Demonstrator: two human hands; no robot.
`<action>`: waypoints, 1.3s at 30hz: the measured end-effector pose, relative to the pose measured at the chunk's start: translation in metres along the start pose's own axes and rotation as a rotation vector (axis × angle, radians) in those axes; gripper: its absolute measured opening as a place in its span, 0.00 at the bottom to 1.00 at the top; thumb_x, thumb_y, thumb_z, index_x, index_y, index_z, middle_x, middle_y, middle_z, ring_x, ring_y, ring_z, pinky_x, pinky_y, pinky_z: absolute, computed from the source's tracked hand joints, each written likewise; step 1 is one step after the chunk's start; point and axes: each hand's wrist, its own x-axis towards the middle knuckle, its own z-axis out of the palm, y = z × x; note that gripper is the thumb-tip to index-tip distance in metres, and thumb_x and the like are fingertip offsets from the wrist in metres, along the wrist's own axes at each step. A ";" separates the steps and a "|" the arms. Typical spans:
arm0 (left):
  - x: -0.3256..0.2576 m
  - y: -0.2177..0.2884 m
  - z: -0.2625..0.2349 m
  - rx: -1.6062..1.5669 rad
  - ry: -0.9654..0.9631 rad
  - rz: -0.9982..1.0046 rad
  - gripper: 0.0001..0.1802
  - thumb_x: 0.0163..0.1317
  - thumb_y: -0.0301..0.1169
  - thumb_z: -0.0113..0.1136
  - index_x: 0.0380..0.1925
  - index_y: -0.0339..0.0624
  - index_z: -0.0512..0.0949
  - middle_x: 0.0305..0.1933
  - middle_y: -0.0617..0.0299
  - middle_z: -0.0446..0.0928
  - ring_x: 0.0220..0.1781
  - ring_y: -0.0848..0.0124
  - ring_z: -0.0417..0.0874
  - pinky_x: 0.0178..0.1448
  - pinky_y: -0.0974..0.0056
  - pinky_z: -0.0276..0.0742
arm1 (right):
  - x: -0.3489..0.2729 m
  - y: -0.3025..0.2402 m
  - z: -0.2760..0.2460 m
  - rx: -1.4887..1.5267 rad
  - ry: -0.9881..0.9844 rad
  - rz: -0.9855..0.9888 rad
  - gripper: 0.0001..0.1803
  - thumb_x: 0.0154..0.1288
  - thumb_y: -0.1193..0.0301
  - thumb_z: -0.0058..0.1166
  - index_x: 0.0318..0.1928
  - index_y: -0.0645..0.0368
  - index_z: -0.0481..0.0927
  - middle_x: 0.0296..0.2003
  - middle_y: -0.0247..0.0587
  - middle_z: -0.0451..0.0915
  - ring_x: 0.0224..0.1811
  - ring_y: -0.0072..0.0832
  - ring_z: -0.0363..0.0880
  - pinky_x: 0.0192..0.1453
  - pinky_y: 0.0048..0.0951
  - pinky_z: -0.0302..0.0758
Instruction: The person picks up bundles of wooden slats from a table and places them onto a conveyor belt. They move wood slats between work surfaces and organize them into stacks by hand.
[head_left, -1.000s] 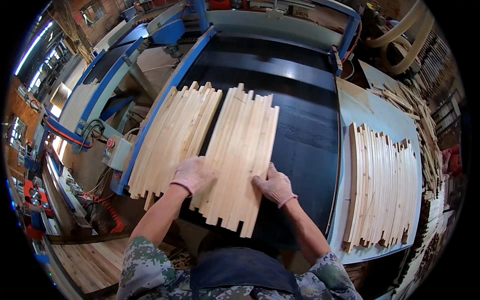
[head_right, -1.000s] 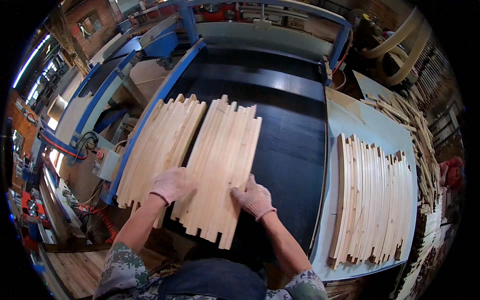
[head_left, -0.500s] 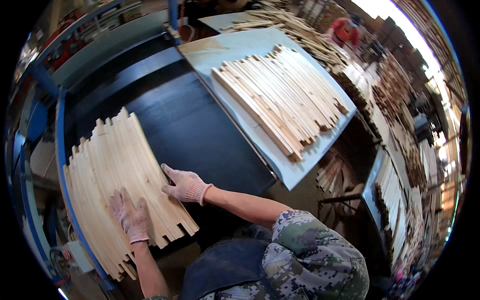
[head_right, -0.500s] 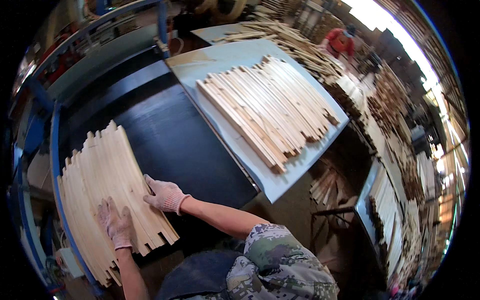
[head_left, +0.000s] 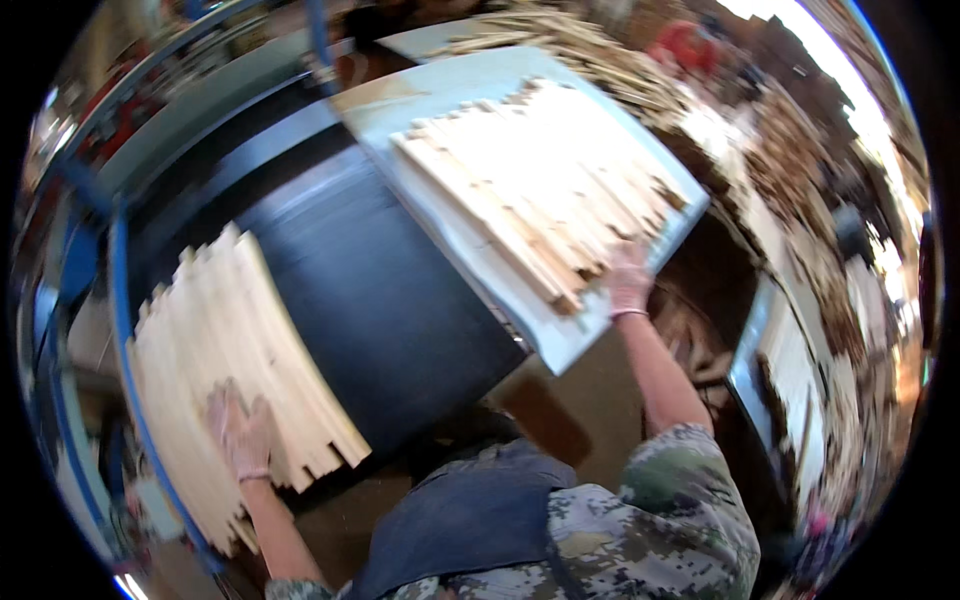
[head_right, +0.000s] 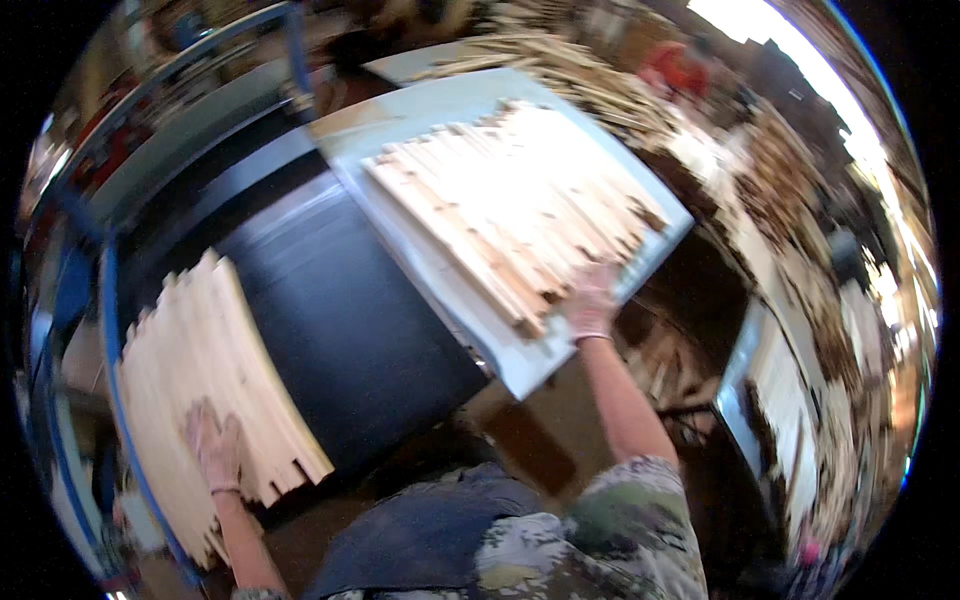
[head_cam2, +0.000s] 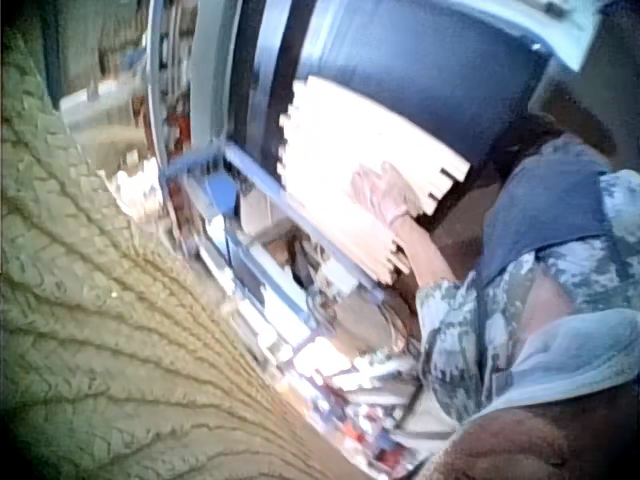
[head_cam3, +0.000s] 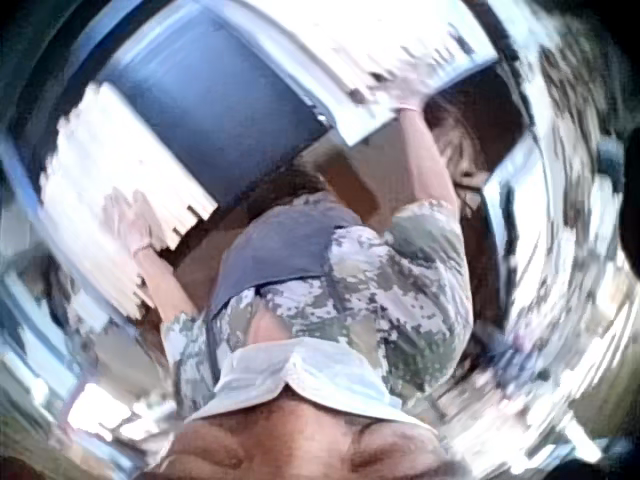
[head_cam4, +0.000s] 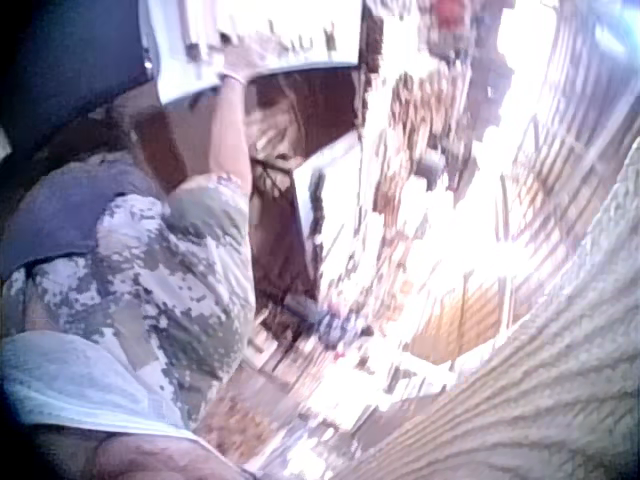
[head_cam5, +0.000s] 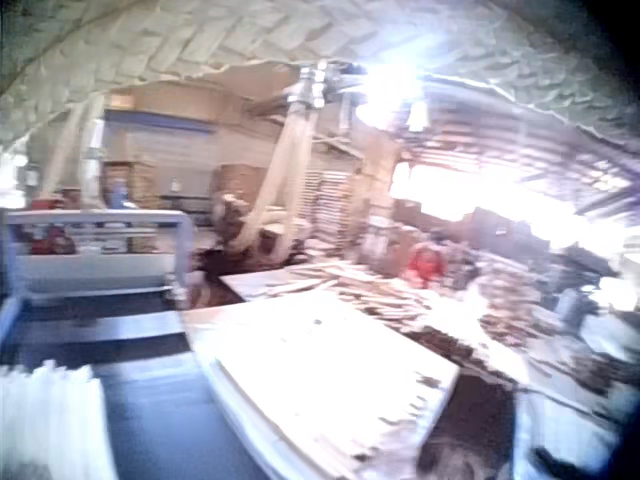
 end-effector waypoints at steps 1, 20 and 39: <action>0.002 -0.014 0.015 -0.025 0.056 0.021 0.38 0.69 0.45 0.65 0.75 0.40 0.69 0.80 0.43 0.65 0.83 0.48 0.60 0.87 0.47 0.51 | 0.011 0.024 0.011 0.043 0.009 0.085 0.25 0.68 0.67 0.55 0.65 0.56 0.74 0.62 0.53 0.75 0.73 0.43 0.71 0.72 0.38 0.72; -0.045 0.407 0.048 -0.733 -0.252 0.410 0.42 0.63 0.43 0.67 0.72 0.32 0.68 0.69 0.38 0.74 0.71 0.44 0.73 0.76 0.49 0.69 | 0.058 0.075 0.008 0.227 -0.095 -0.040 0.36 0.62 0.59 0.62 0.66 0.69 0.77 0.55 0.60 0.82 0.60 0.54 0.78 0.72 0.49 0.69; -0.029 0.441 0.073 -0.855 -0.117 0.227 0.46 0.64 0.37 0.66 0.77 0.28 0.59 0.68 0.35 0.73 0.68 0.39 0.72 0.77 0.44 0.64 | 0.039 0.033 -0.064 0.650 -0.527 0.209 0.44 0.68 0.47 0.57 0.74 0.66 0.68 0.55 0.67 0.82 0.59 0.57 0.81 0.64 0.50 0.77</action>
